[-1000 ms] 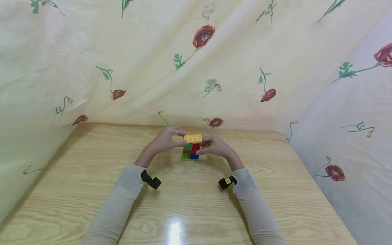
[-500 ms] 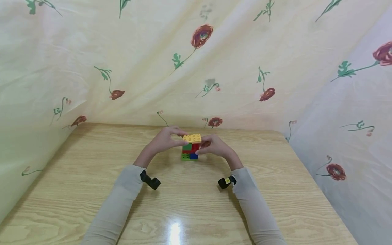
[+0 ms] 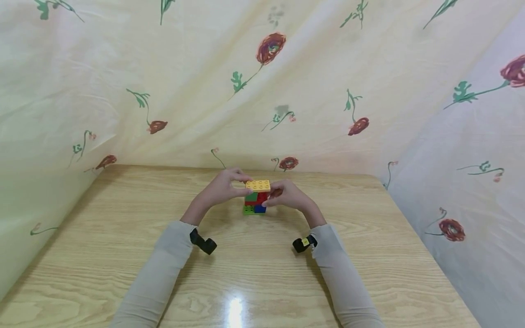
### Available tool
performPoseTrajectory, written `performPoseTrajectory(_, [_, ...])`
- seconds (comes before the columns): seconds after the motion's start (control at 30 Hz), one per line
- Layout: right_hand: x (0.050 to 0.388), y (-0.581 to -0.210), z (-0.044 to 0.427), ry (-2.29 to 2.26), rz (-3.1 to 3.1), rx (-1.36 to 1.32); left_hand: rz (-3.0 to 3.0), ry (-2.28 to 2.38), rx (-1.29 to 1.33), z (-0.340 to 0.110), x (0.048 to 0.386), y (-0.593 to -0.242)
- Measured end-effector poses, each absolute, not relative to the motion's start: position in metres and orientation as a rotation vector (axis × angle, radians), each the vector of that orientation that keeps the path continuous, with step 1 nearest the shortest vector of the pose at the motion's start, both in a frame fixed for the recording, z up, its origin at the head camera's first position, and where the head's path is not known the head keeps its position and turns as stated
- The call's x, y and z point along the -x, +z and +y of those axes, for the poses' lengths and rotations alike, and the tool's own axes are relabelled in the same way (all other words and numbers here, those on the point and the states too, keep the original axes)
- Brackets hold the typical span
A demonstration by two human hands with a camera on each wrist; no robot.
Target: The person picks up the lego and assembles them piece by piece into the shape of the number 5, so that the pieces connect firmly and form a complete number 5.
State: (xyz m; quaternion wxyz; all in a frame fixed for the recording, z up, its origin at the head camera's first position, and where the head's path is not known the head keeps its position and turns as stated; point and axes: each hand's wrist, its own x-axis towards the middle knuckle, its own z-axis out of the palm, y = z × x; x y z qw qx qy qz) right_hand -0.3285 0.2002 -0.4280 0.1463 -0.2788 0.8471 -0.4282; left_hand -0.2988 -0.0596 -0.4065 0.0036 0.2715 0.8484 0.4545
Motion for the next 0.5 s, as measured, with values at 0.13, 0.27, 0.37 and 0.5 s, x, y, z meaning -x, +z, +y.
performPoseTrajectory(0.13, [0.3286,-0.4287,0.1999,-1.229,2.443,0.811,2.653,1.427,-0.859,-0.0595,0.2996,-0.4077])
performPoseTrajectory(0.27, [0.3285,-0.4293,0.1998,-1.228,2.442,0.816,2.642,1.435,-0.862,-0.0596,0.3003,-0.4087])
performPoseTrajectory(0.37, [0.3284,-0.4290,0.1996,-1.231,2.439,0.815,2.648,1.429,-0.869,-0.0603,0.3005,-0.4088])
performPoseTrajectory(0.5, [0.3276,-0.4279,0.1994,-1.229,2.445,0.807,2.650,1.422,-0.862,-0.0610,0.3011,-0.4094])
